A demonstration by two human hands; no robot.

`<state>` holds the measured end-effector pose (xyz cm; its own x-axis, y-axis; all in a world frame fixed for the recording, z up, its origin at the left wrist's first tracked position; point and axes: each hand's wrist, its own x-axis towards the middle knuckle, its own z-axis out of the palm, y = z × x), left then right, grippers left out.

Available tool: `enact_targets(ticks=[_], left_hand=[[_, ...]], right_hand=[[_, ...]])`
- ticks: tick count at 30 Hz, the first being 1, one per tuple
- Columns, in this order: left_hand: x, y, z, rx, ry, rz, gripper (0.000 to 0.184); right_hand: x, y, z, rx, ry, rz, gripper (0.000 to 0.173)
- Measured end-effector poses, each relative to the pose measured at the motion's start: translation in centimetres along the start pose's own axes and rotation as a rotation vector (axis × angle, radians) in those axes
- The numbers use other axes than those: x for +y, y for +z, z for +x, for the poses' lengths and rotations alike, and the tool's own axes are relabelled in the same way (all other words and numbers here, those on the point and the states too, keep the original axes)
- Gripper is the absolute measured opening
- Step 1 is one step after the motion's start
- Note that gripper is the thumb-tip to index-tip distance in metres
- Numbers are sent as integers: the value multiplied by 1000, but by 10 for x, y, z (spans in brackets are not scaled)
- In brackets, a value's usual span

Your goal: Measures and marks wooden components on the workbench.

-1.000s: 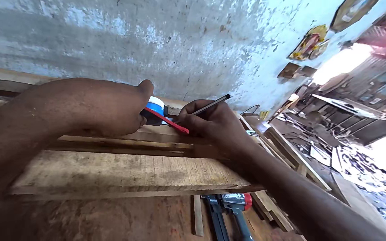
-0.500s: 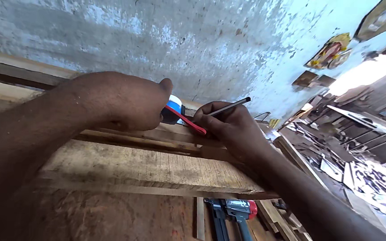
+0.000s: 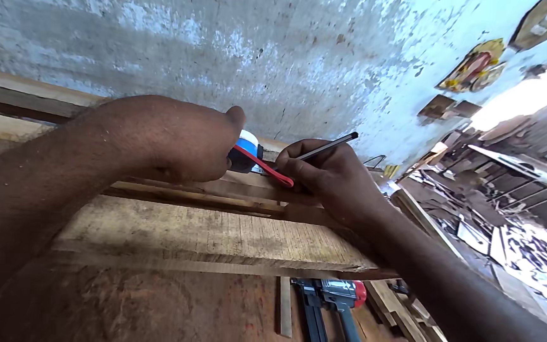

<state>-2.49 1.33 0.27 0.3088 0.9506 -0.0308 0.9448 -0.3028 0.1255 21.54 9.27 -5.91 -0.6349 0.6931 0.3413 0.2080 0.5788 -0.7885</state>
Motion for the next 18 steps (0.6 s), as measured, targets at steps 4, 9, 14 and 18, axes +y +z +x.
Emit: enact_targets(ticks=[4,9,14,18], left_hand=[[6,-2,2,-41,-80,20,36],[5,0,-1,-55,-59,44,39],[6,0,1,-31,-83,-8,34],[-1,1,0,-3,4,16,37]], right_hand=[[-1,-1,0,-7,12,14,12],[-1,-1,-1,-15,9,32,12],[0,-3,0,-27,-4,24,12],[-1,-1,1,-9,14,4,12]])
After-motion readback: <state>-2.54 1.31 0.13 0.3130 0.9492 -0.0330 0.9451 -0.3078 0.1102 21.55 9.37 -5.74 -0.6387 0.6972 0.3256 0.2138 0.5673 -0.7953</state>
